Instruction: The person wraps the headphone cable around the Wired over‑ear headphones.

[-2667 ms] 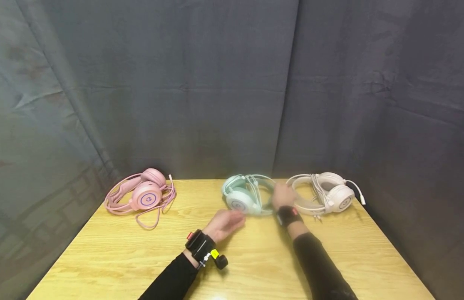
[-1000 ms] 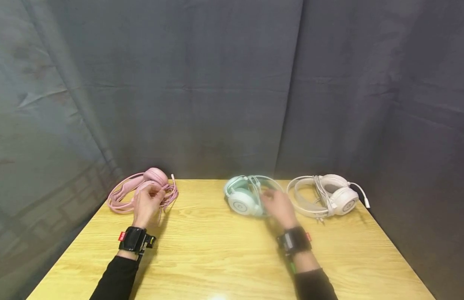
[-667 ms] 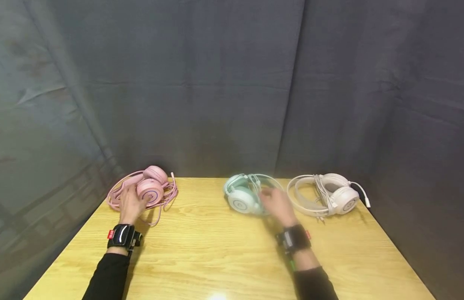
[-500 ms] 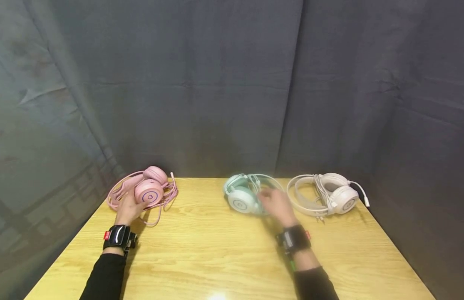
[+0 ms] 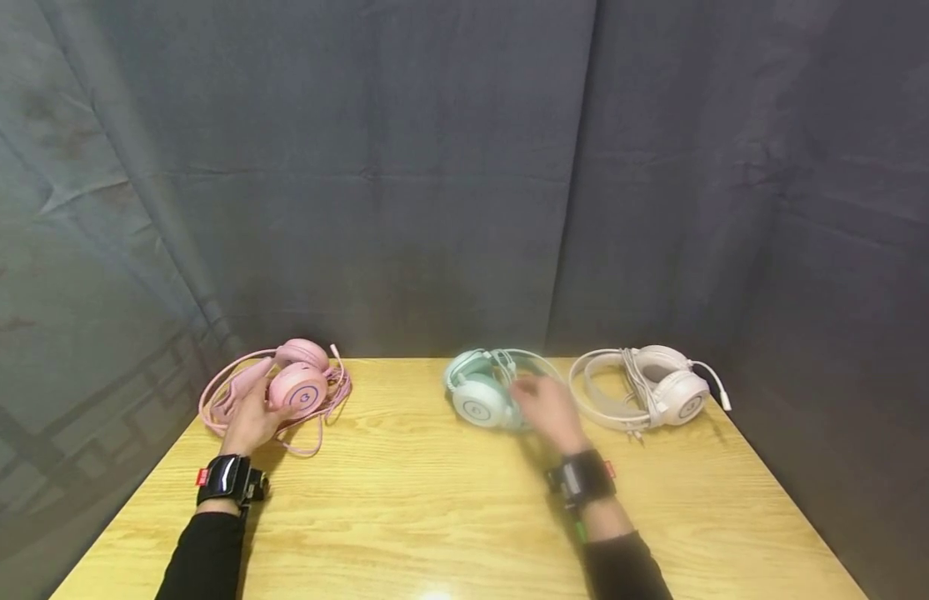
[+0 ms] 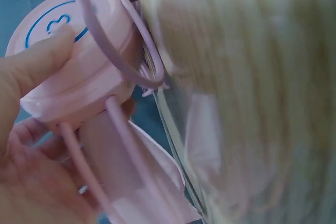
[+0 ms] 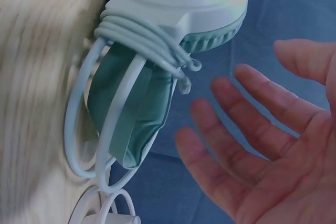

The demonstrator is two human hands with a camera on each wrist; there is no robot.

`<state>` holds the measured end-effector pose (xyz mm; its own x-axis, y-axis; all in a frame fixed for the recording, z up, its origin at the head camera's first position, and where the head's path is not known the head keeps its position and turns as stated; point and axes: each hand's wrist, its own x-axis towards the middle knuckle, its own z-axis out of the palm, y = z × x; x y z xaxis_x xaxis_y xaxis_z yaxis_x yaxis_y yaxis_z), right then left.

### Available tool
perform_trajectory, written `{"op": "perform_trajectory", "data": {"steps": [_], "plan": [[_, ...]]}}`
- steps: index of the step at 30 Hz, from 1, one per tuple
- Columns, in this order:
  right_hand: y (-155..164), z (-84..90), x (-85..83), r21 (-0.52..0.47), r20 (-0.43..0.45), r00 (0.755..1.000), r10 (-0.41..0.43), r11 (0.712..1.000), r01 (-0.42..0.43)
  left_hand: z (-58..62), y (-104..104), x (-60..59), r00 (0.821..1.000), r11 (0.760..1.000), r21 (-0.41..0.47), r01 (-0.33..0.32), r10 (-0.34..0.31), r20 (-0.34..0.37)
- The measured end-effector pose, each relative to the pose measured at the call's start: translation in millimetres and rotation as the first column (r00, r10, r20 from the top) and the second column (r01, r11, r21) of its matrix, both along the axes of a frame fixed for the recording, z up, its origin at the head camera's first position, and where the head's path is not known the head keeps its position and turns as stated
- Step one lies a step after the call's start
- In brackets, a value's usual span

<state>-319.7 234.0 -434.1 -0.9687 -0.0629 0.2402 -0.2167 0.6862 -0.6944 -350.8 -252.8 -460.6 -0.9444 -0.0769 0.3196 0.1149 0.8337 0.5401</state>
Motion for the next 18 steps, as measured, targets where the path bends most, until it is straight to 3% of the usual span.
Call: {"op": "perform_trajectory", "data": {"steps": [9,14,18], "plan": [[-8.3,5.8,0.9,-0.02,-0.123,0.992,-0.014,1.0,0.011,10.1,12.9,0.0,0.975,0.999,0.005,-0.05,0.05,-0.216],[-14.2,5.7,1.3,-0.047,-0.132,0.991,-0.022,0.999,0.016,27.0,28.8,4.6,0.953,0.999,0.023,-0.032,0.037,-0.302],[-22.9,8.7,4.5,-0.09,-0.122,0.992,0.025,0.995,-0.036,43.4,47.7,12.6,0.949,0.999,0.038,-0.01,0.021,-0.314]]}}
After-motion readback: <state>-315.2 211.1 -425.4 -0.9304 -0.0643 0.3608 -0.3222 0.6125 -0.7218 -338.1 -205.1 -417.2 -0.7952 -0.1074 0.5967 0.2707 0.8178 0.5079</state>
